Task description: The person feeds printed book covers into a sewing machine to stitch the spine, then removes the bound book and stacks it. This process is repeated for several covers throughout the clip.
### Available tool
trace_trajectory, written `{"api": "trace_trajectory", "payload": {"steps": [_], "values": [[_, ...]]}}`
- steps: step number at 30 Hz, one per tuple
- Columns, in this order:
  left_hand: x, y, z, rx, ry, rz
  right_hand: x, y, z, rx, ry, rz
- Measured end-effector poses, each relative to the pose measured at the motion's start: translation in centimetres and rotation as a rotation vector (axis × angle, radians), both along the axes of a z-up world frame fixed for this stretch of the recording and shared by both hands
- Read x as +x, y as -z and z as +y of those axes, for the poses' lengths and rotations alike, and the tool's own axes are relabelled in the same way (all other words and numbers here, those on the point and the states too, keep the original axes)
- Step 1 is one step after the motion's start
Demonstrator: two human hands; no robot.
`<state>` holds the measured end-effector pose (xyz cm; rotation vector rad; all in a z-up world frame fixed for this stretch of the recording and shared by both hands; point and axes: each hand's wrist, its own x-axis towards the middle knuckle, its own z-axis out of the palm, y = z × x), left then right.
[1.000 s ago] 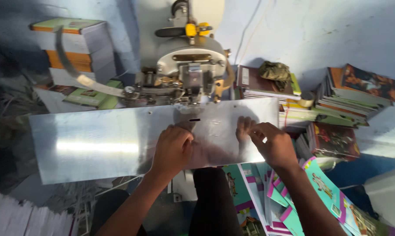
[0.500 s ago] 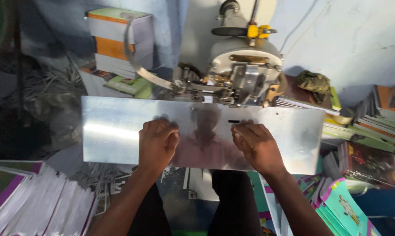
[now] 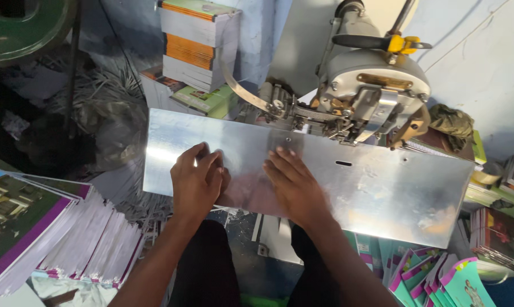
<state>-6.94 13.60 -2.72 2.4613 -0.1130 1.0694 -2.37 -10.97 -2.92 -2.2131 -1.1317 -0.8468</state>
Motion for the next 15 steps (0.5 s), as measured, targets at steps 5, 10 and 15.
{"api": "trace_trajectory", "payload": {"steps": [5, 10, 15], "values": [[-0.5, -0.1, 1.9, -0.062, 0.025, 0.037, 1.5, -0.1, 5.1, -0.027, -0.040, -0.016], [-1.1, -0.1, 3.7, -0.077, 0.043, 0.037, 2.9, -1.2, 9.3, -0.092, -0.046, -0.050], [-2.5, -0.2, 5.7, -0.085, 0.049, 0.070, 3.9, -2.3, 12.8, -0.130, -0.062, -0.024]]}}
